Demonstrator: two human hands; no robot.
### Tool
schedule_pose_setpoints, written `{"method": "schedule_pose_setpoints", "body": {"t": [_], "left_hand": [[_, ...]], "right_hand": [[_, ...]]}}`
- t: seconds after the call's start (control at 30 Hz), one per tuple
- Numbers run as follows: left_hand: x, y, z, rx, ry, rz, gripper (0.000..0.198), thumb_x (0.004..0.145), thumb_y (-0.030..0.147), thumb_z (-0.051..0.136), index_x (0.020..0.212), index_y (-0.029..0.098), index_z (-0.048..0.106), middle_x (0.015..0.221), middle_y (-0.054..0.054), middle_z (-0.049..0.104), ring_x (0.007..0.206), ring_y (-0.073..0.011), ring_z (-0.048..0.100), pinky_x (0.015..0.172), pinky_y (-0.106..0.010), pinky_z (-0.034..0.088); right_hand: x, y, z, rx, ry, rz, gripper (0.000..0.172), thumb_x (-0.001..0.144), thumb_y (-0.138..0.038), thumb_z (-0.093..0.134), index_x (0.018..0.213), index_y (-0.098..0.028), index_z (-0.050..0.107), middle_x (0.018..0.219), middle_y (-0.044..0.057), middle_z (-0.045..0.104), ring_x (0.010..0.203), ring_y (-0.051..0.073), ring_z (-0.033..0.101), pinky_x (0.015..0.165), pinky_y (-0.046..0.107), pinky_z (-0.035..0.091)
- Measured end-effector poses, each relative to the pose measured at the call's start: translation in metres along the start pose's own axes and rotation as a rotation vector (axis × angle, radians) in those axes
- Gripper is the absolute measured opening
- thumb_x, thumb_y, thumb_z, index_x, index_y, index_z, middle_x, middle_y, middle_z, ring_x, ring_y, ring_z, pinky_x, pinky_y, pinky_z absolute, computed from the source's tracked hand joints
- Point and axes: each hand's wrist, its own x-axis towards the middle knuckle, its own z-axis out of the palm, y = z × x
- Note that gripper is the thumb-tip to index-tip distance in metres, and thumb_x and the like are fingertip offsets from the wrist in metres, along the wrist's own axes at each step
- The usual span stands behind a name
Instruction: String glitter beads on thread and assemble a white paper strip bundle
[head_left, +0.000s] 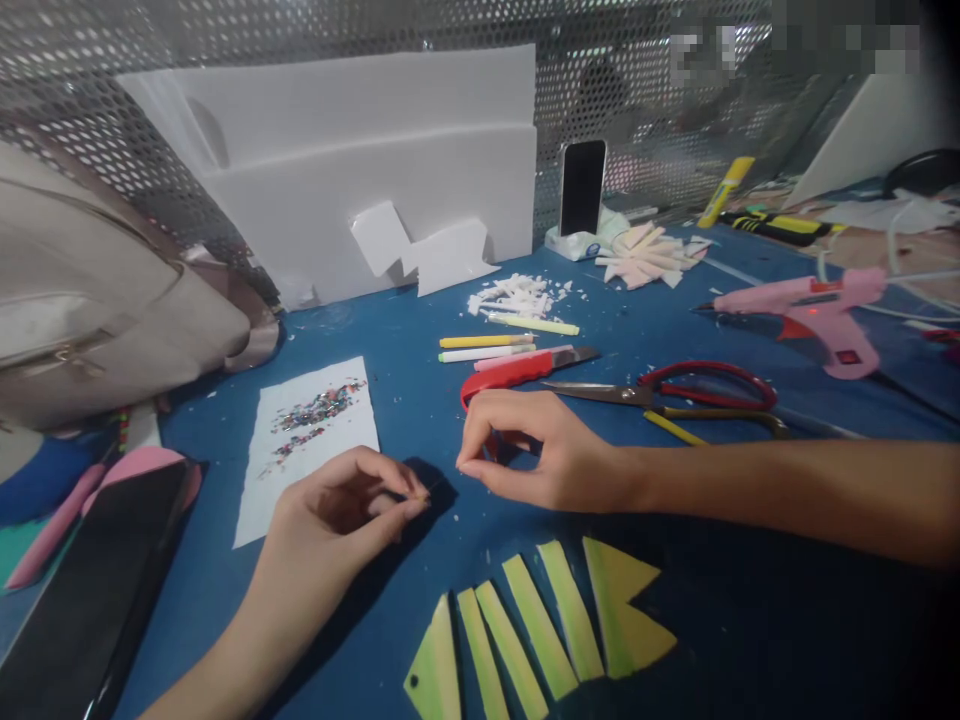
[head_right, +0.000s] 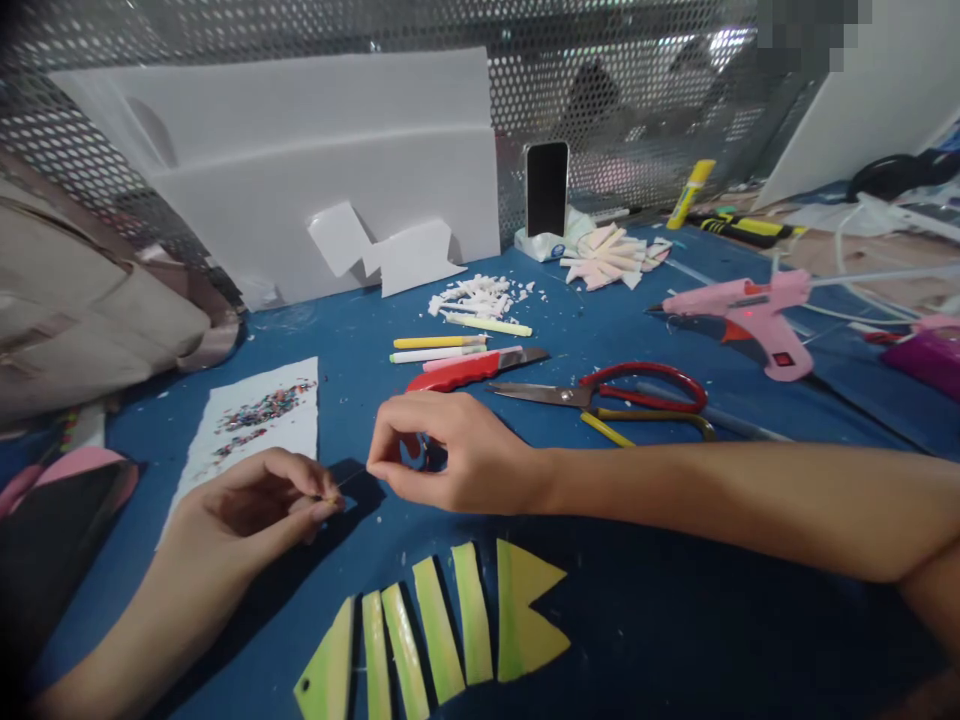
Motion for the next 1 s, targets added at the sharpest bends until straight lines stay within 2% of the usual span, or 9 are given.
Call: {"method": "schedule_pose_setpoints", "body": {"t": [0.23,0.43,0.7,1.0], "left_hand": [[0.005,-0.004,-0.006,-0.01,0.014,-0.028,0.018,0.07,0.023,0.08,0.069,0.024,0.062,0.069,0.002,0.069,0.061,-0.0106,0.063,0.053,-0.017,0.05],[0.005,-0.003,-0.005,-0.024,0.066,-0.029,0.018,0.069,0.023,0.08,0.068,0.025,0.062,0.069,0.003,0.07,0.06,-0.0098,0.062,0.054,-0.017,0.05],[0.008,-0.011,-0.011,-0.052,0.019,-0.025,0.019,0.069,0.024,0.082,0.069,0.024,0.063,0.068,0.003,0.069,0.057,-0.0099,0.062,0.053,-0.018,0.051],[0.005,-0.004,-0.004,-0.04,0.061,-0.021,0.019,0.07,0.023,0.079,0.069,0.024,0.061,0.068,0.002,0.067,0.059,-0.012,0.061,0.055,-0.022,0.05]], "right_hand": [[-0.001,0.002,0.002,-0.095,-0.021,-0.115,0.015,0.084,-0.007,0.058,0.074,-0.018,0.053,0.074,0.0,0.057,0.07,0.012,0.05,0.069,0.027,0.042],[-0.002,0.002,0.001,-0.132,-0.049,-0.1,0.015,0.085,-0.008,0.056,0.074,-0.018,0.052,0.074,0.0,0.056,0.071,0.011,0.049,0.07,0.027,0.042],[-0.001,0.001,0.001,-0.132,-0.048,-0.102,0.016,0.084,-0.007,0.057,0.073,-0.018,0.052,0.073,-0.001,0.055,0.069,0.01,0.048,0.07,0.026,0.042],[-0.001,0.001,0.001,-0.134,-0.062,-0.096,0.015,0.085,-0.009,0.056,0.074,-0.019,0.052,0.074,-0.001,0.056,0.07,0.011,0.048,0.07,0.027,0.041]]}}
